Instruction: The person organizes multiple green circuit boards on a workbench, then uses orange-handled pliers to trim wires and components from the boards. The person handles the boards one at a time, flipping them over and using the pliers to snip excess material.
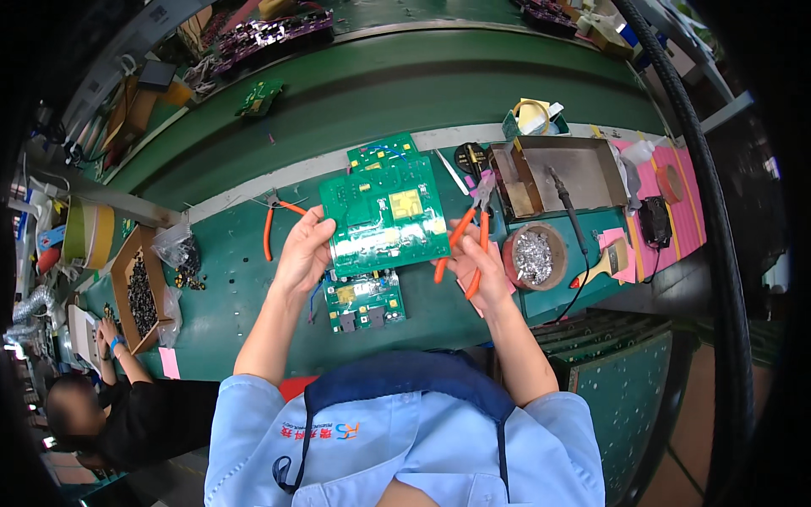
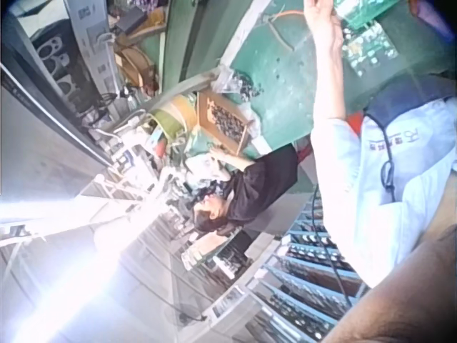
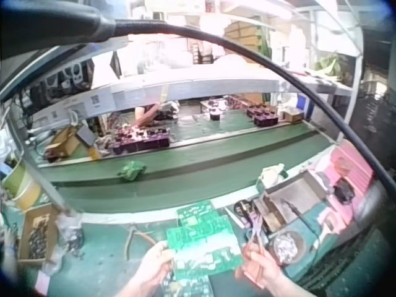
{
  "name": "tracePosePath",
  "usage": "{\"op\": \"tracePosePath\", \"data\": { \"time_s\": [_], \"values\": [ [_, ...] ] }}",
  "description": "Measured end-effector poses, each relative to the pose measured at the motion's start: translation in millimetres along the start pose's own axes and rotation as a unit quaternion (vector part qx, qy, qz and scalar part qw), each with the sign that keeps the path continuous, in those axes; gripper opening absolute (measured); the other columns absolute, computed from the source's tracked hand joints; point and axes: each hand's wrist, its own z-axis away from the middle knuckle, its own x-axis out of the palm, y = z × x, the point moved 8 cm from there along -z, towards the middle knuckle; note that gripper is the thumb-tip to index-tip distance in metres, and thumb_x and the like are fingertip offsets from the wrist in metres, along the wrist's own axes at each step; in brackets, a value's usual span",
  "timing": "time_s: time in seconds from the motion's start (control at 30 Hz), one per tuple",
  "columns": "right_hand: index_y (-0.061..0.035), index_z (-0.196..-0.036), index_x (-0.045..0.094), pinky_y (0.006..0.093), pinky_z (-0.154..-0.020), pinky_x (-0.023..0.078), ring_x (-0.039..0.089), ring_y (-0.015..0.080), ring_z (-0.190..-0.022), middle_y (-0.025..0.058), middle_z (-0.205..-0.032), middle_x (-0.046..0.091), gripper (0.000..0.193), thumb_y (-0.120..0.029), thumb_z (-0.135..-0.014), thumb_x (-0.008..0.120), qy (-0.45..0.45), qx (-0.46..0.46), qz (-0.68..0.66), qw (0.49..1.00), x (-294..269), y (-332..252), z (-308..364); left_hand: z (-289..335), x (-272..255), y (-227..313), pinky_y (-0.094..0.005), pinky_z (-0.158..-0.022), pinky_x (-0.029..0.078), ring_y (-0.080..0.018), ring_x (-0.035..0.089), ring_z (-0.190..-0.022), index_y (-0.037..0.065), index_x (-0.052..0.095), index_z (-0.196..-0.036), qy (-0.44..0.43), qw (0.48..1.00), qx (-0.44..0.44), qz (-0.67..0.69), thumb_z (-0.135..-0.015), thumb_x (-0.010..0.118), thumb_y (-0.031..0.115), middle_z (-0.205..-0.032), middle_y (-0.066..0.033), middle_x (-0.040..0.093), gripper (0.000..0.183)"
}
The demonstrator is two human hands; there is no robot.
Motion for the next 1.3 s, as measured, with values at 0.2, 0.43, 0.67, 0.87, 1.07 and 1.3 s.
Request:
{"op": "tracePosePath", "data": {
  "time_s": [0.2, 0.43, 0.67, 0.87, 1.07, 1.3],
  "values": [
    [0.0047, -0.118, 0.032, 0.0321, -0.08, 0.043, 0.052, 0.0196, -0.096, 0.0142, -0.106, 0.05, 0.05, -0.009, -0.076, 0.054, -0.062, 0.044, 0.085, 0.993, 28.3, 8.5, -2.4, 22.7, -2.4, -4.4, -0.029, -0.063, 0.053, -0.0153, 0.059, -0.078, 0.0, 0.038, -0.101, 0.007, 1.0, 0.005, 0.008, -0.082, 0.051, 0.01, -0.093, -0.0119, 0.057, 0.025],
    [0.0042, -0.118, 0.032, 0.0333, -0.078, 0.044, 0.053, 0.0194, -0.095, 0.0143, -0.106, 0.051, 0.048, -0.009, -0.077, 0.052, -0.08, 0.079, 0.075, 0.991, 35.8, 20.7, -3.0, 36.3, -14.9, -12.9, -0.0293, -0.068, 0.051, -0.0151, 0.057, -0.082, 0.0, 0.039, -0.104, 0.049, 0.998, -0.001, 0.042, -0.083, 0.049, 0.012, -0.095, -0.0113, 0.055, 0.026],
    [0.0035, -0.121, 0.029, 0.0348, -0.082, 0.042, 0.052, 0.0203, -0.097, 0.0145, -0.107, 0.051, 0.049, -0.011, -0.078, 0.051, -0.093, 0.085, 0.076, 0.989, 35.1, 27.4, -0.1, 53.6, -8.6, -17.2, -0.0294, -0.079, 0.044, -0.0156, 0.052, -0.094, 0.0, 0.032, -0.117, 0.08, 0.997, -0.002, -0.01, -0.08, 0.053, 0.007, -0.103, -0.0114, 0.052, 0.043],
    [-0.0007, -0.121, 0.031, 0.038, -0.082, 0.041, 0.049, 0.0196, -0.099, 0.011, -0.11, 0.048, 0.046, -0.02, -0.083, 0.048, -0.105, 0.083, 0.028, 0.991, 28.5, 32.3, 3.5, 62.4, 1.1, -27.3, -0.0292, -0.082, 0.043, -0.0168, 0.052, -0.097, 0.001, 0.029, -0.121, 0.064, 0.998, -0.008, -0.009, -0.076, 0.054, 0.0, -0.107, -0.0112, 0.051, 0.051],
    [-0.0017, -0.121, 0.031, 0.039, -0.082, 0.04, 0.049, 0.02, -0.1, 0.0109, -0.11, 0.048, 0.045, -0.022, -0.083, 0.047, -0.116, 0.088, 0.004, 0.989, 28.7, 34.2, 5.7, 63.2, -2.3, -32.3, -0.0297, -0.082, 0.044, -0.017, 0.054, -0.095, 0.001, 0.03, -0.12, 0.075, 0.997, -0.016, -0.019, -0.075, 0.054, -0.002, -0.106, -0.0112, 0.052, 0.051],
    [-0.0008, -0.122, 0.03, 0.038, -0.085, 0.038, 0.046, 0.0212, -0.104, 0.0122, -0.114, 0.046, 0.048, -0.013, -0.078, 0.047, -0.131, 0.088, 0.008, 0.987, 33.7, 30.1, 8.4, 64.3, -6.3, -33.8, -0.0318, -0.081, 0.046, -0.0189, 0.055, -0.092, -0.001, 0.032, -0.119, 0.088, 0.996, -0.004, -0.026, -0.075, 0.055, 0.0, -0.105, -0.013, 0.053, 0.049]
  ]
}}
